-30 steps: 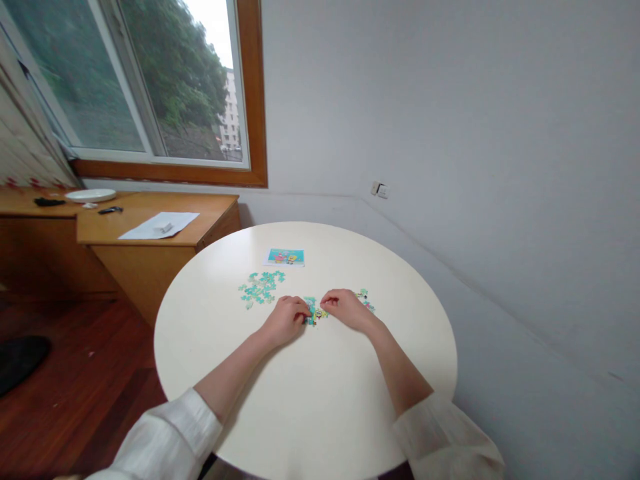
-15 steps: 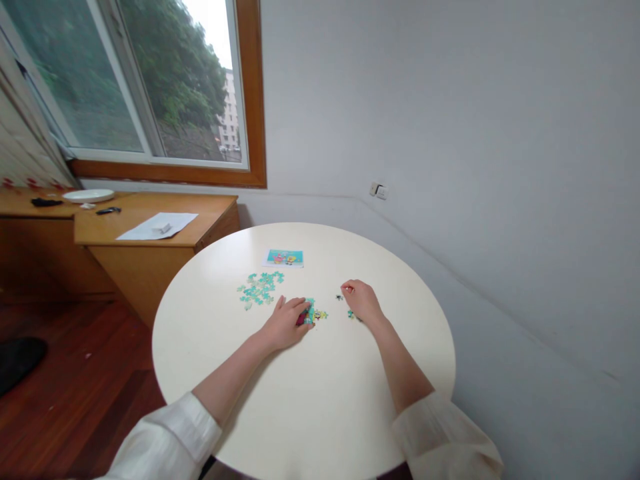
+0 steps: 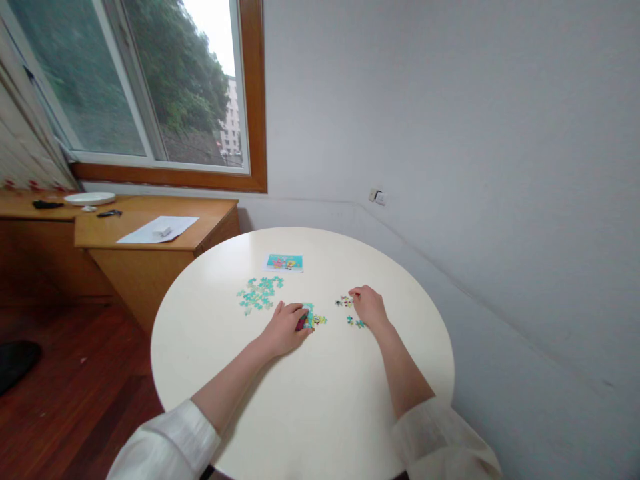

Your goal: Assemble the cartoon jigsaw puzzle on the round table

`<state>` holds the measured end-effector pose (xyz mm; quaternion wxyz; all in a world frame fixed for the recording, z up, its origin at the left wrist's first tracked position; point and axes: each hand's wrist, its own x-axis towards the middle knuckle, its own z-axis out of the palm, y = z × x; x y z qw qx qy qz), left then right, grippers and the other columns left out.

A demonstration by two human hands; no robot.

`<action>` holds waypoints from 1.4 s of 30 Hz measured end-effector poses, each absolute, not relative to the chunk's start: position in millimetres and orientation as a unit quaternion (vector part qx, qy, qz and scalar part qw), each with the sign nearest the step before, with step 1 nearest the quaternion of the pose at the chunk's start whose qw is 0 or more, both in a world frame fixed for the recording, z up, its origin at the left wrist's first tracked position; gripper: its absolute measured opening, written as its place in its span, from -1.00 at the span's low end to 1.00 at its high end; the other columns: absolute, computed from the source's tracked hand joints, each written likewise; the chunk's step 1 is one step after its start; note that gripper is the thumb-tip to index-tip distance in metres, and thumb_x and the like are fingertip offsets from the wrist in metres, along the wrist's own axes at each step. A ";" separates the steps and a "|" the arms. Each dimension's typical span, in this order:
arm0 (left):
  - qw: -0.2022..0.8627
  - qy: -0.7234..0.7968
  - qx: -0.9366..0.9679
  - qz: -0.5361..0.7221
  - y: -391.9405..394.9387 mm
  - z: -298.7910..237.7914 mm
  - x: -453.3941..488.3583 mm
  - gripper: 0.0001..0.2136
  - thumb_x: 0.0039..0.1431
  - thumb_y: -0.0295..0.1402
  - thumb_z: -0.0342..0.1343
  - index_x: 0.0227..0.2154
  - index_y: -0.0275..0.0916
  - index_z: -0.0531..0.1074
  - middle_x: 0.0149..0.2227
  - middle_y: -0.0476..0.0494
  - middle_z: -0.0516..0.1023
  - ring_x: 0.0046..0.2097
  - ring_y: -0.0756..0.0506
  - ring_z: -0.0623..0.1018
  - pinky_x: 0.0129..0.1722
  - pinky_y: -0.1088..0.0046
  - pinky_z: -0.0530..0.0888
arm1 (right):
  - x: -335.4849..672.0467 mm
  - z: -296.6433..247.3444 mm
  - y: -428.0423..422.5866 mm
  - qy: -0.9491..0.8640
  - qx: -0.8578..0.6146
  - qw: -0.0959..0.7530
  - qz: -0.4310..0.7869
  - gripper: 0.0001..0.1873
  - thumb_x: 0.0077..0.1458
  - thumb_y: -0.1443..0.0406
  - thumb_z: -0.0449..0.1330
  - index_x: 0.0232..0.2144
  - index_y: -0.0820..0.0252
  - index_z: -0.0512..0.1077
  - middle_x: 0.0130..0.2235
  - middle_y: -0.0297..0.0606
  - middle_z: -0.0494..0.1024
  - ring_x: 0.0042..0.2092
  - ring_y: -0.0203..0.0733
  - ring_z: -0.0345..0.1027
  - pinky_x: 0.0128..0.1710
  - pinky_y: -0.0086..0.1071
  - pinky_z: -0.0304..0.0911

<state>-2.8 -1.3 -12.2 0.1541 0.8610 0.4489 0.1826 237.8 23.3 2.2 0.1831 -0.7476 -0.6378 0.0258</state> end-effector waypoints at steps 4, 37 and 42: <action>0.153 0.455 0.860 0.174 -2.3 -10.8 -2.8 -0.60 0.12 -0.22 0.02 0.02 -0.21 0.33 0.12 -0.28 0.33 0.17 -0.20 0.28 0.23 0.00 -0.04 | 239.4 0.3 24.0 -0.634 -0.754 0.170 0.023 -0.63 0.12 0.43 -0.06 -0.21 0.16 0.52 -0.11 -0.17 0.52 -0.07 -0.17 0.36 -0.06 -0.36 0.15; 0.151 0.454 0.860 0.176 -2.9 -8.3 -3.6 -0.61 0.10 -0.24 0.04 0.01 -0.22 0.34 0.11 -0.27 0.34 0.15 -0.21 0.30 0.20 0.10 0.11 | 245.4 -5.6 23.1 -0.673 -0.696 0.215 0.130 -0.81 -0.06 0.33 0.19 -0.34 0.11 0.55 -0.21 -0.25 0.56 -0.17 -0.19 0.41 -0.10 -0.35 0.19; 0.142 0.458 0.860 0.177 -4.3 -5.7 -4.1 -0.61 0.09 -0.23 0.05 -0.01 -0.21 0.36 0.08 -0.24 0.37 0.11 -0.20 0.34 0.15 0.22 0.22 | 245.0 -9.7 25.6 -0.685 -0.670 0.232 0.165 -0.73 -0.07 0.43 0.13 -0.32 0.12 0.55 -0.22 -0.26 0.58 -0.21 -0.23 0.41 -0.16 -0.39 0.23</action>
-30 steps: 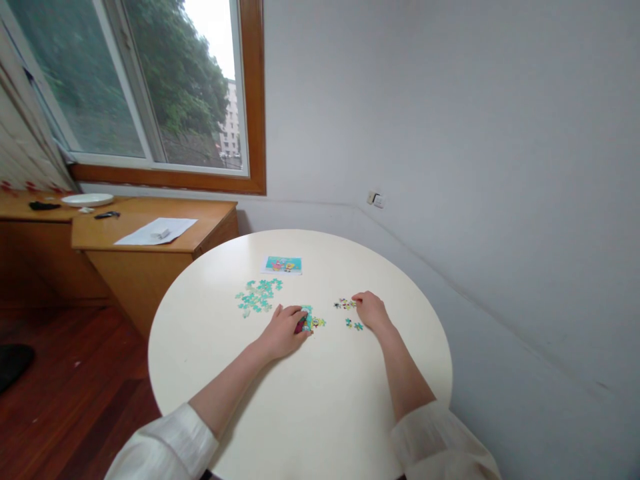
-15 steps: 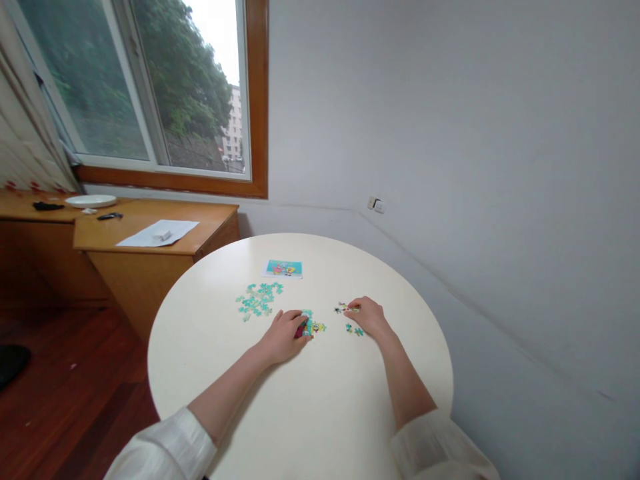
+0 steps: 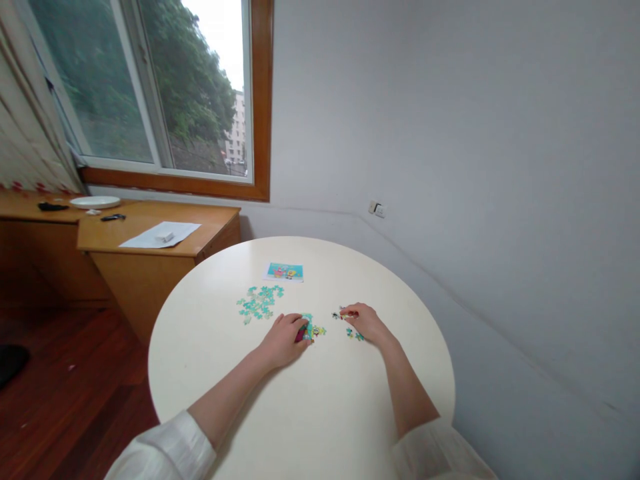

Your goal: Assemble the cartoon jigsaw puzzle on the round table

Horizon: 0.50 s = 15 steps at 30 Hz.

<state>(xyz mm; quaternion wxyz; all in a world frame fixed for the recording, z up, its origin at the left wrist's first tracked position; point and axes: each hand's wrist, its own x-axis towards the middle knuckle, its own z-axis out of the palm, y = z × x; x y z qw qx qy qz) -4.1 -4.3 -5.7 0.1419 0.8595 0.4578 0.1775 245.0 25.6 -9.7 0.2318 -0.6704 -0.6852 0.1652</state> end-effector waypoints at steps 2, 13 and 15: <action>0.137 0.458 0.860 0.181 -4.2 -6.0 -4.1 -0.62 0.08 -0.23 0.06 -0.02 -0.20 0.37 0.07 -0.23 0.38 0.09 -0.19 0.36 0.13 0.25 0.24 | 244.1 -8.6 25.6 -0.686 -0.665 0.243 0.167 -0.72 -0.02 0.42 0.08 -0.30 0.15 0.55 -0.26 -0.24 0.58 -0.25 -0.23 0.41 -0.19 -0.39 0.24; 0.131 0.459 0.856 0.197 -3.1 -7.8 -3.9 -0.64 0.05 -0.22 0.09 -0.08 -0.21 0.41 0.02 -0.24 0.42 0.05 -0.20 0.39 0.09 0.26 0.28 | 237.8 0.2 19.4 -0.667 -0.702 0.207 0.136 -0.89 -0.09 0.27 0.23 -0.43 0.14 0.50 -0.27 -0.30 0.56 -0.21 -0.21 0.40 -0.17 -0.35 0.22; 0.130 0.457 0.857 0.200 -2.9 -8.6 -4.2 -0.64 0.05 -0.22 0.09 -0.07 -0.21 0.41 0.02 -0.24 0.42 0.05 -0.19 0.39 0.09 0.27 0.28 | 237.3 0.2 18.9 -0.668 -0.703 0.208 0.132 -0.89 -0.09 0.27 0.23 -0.43 0.16 0.49 -0.28 -0.29 0.56 -0.21 -0.22 0.40 -0.18 -0.36 0.21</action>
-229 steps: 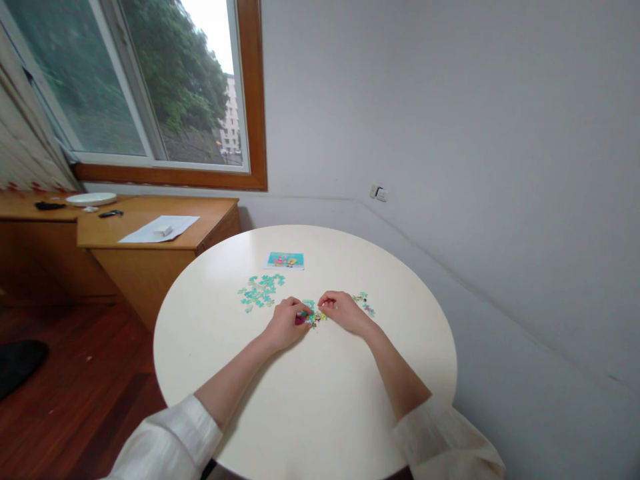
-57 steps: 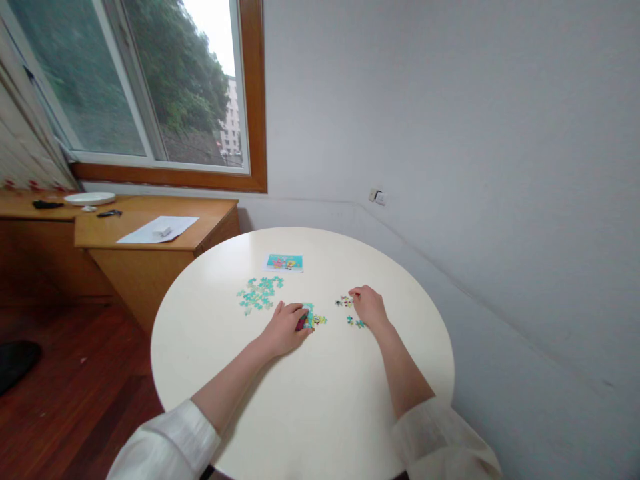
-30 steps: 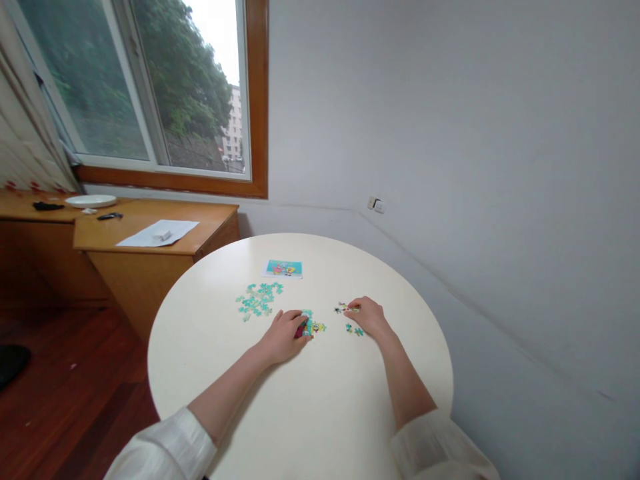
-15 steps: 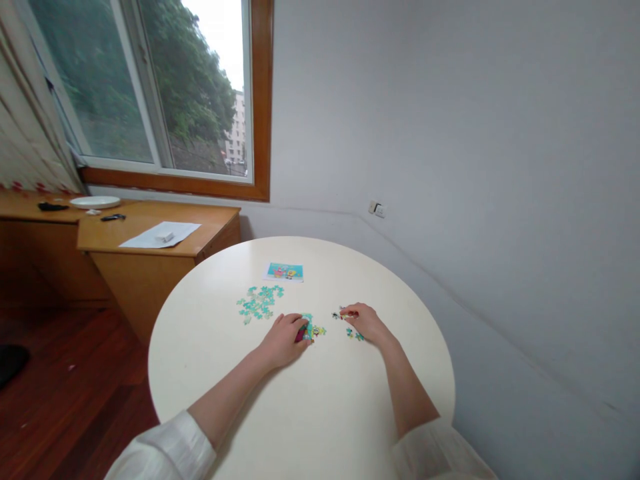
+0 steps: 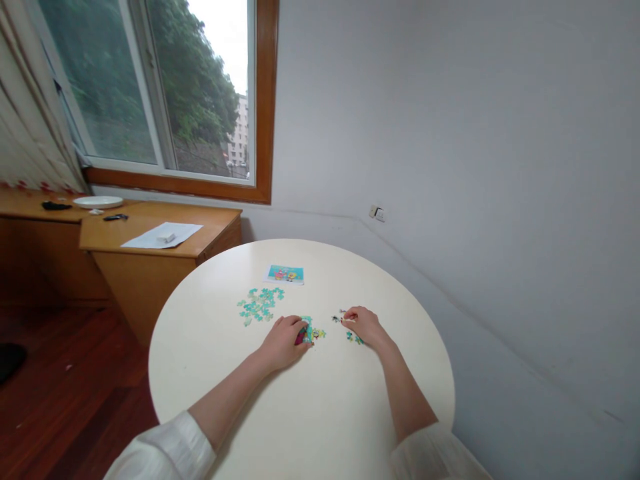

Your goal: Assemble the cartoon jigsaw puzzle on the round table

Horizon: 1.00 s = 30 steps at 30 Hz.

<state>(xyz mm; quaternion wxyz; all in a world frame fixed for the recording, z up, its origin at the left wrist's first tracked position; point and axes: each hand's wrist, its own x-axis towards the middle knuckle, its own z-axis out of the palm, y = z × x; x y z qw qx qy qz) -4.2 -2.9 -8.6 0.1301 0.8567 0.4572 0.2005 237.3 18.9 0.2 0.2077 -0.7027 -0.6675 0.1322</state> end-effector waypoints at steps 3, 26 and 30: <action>0.127 0.454 0.858 0.203 -2.8 -9.9 -4.4 -0.64 0.06 -0.22 0.09 -0.07 -0.22 0.41 0.01 -0.24 0.42 0.05 -0.20 0.39 0.09 0.27 0.28 | 238.0 -2.3 19.4 -0.667 -0.695 0.229 0.138 -0.91 -0.12 0.30 0.24 -0.46 0.18 0.47 -0.32 -0.28 0.54 -0.24 -0.23 0.39 -0.23 -0.38 0.22; 0.121 0.452 0.861 0.198 -4.1 -7.5 -5.1 -0.68 0.06 -0.22 0.11 -0.12 -0.21 0.42 -0.02 -0.23 0.43 0.02 -0.19 0.40 0.06 0.27 0.30 | 195.5 8.6 2.7 -0.651 -0.455 0.289 0.535 -0.72 -0.22 0.21 0.29 -0.42 0.24 0.40 -0.56 -0.40 0.42 -0.52 -0.40 0.20 -0.50 -0.49 0.06; 0.118 0.450 0.863 0.196 -2.6 -9.3 -4.8 -0.67 0.05 -0.24 0.11 -0.11 -0.23 0.42 -0.01 -0.24 0.43 0.03 -0.19 0.40 0.06 0.27 0.30 | 194.3 6.4 1.9 -0.663 -0.442 0.262 0.545 -0.75 -0.21 0.26 0.27 -0.40 0.24 0.40 -0.54 -0.40 0.44 -0.50 -0.39 0.24 -0.46 -0.47 0.11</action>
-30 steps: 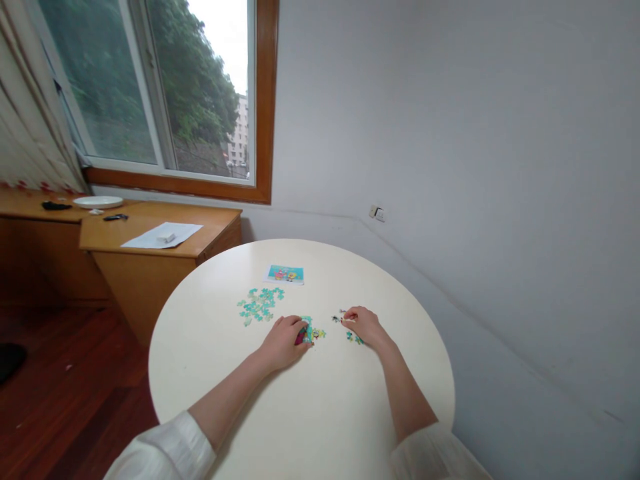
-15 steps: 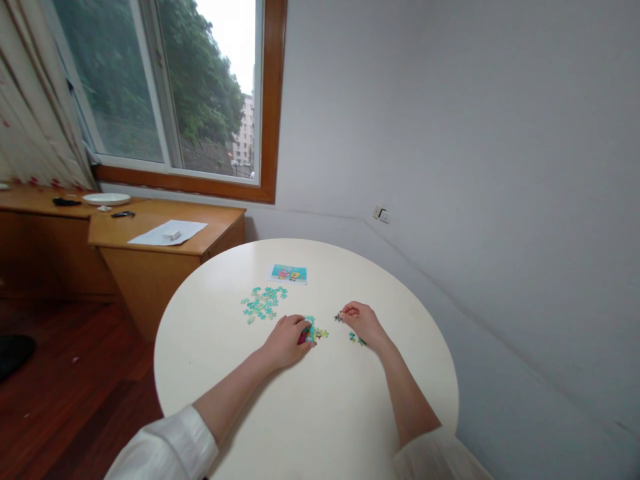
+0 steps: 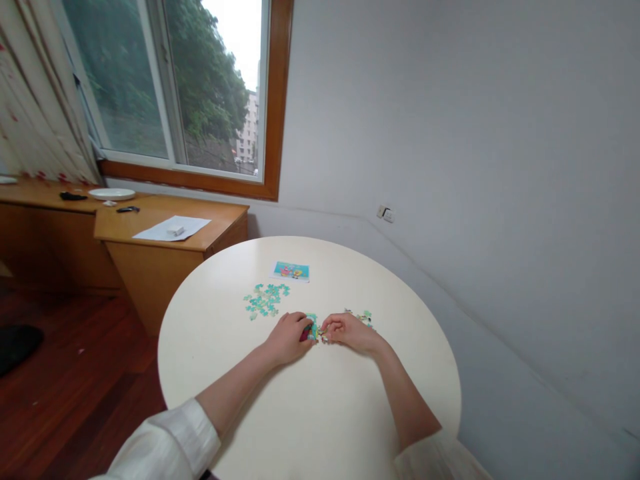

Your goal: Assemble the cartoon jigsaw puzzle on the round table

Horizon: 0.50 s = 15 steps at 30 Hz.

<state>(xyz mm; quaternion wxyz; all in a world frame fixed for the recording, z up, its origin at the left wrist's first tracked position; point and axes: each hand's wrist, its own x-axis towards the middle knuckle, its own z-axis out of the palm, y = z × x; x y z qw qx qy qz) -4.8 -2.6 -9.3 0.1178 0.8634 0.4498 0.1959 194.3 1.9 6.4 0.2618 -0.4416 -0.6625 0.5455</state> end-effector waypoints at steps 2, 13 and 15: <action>0.115 0.447 0.865 0.197 -1.9 -10.1 -5.0 -0.68 0.06 -0.24 0.10 -0.12 -0.22 0.42 -0.02 -0.24 0.43 0.02 -0.19 0.41 0.05 0.27 0.30 | 192.3 4.7 2.6 -0.675 -0.446 0.255 0.531 -0.80 -0.22 0.28 0.27 -0.45 0.24 0.42 -0.55 -0.39 0.45 -0.48 -0.37 0.26 -0.42 -0.46 0.13; 0.117 0.442 0.867 0.198 -2.2 -9.4 -5.1 -0.70 0.07 -0.24 0.09 -0.14 -0.22 0.42 -0.04 -0.25 0.44 0.01 -0.18 0.41 0.03 0.27 0.31 | 188.8 4.9 2.4 -0.695 -0.444 0.251 0.507 -0.84 -0.18 0.29 0.23 -0.45 0.23 0.41 -0.55 -0.41 0.42 -0.48 -0.37 0.22 -0.44 -0.47 0.09; 0.116 0.442 0.868 0.194 -2.2 -9.2 -4.9 -0.70 0.07 -0.24 0.09 -0.14 -0.23 0.43 -0.04 -0.26 0.44 0.01 -0.19 0.41 0.03 0.26 0.31 | 188.1 4.1 2.9 -0.694 -0.442 0.254 0.508 -0.86 -0.18 0.32 0.22 -0.45 0.23 0.41 -0.55 -0.41 0.41 -0.49 -0.37 0.22 -0.45 -0.48 0.08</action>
